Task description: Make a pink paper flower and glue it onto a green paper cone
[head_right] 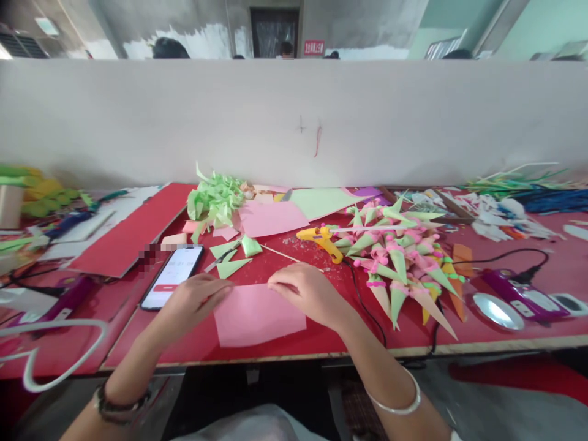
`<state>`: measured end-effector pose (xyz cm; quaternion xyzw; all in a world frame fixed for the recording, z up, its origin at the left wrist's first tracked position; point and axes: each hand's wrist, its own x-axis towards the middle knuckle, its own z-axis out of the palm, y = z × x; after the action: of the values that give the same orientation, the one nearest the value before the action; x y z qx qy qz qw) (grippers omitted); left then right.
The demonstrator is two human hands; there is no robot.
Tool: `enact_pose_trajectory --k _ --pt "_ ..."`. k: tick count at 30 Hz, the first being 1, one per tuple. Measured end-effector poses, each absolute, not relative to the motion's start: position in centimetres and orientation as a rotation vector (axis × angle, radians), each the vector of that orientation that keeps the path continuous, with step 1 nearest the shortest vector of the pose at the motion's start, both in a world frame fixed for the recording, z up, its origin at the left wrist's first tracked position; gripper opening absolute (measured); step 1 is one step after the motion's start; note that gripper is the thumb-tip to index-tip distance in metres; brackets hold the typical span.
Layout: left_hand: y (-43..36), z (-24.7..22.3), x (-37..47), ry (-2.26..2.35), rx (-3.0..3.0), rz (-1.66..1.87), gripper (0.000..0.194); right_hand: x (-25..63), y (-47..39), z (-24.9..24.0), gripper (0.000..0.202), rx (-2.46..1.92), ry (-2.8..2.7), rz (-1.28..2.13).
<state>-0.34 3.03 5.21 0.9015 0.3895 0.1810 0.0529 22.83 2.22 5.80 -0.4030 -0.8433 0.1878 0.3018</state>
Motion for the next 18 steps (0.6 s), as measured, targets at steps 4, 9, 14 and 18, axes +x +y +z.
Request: enact_pose_trajectory --k 4,9,14,18 --pt "2.8 4.4 0.9 1.1 2.886 0.652 0.03 21.4 2.1 5.7 0.015 -1.035 -2.344 0.256" --pt "2.4 4.4 2.1 1.018 2.87 0.825 0.031 19.5 2.0 4.5 0.017 -0.9 -2.294 0.066" --pt "2.3 4.9 -0.2 1.03 2.802 0.869 0.027 21.5 2.3 3.8 0.015 -0.964 -2.216 0.085" --pt "2.6 5.2 -3.1 1.302 2.751 0.87 0.027 24.6 2.5 3.2 0.016 -1.209 -2.108 0.007"
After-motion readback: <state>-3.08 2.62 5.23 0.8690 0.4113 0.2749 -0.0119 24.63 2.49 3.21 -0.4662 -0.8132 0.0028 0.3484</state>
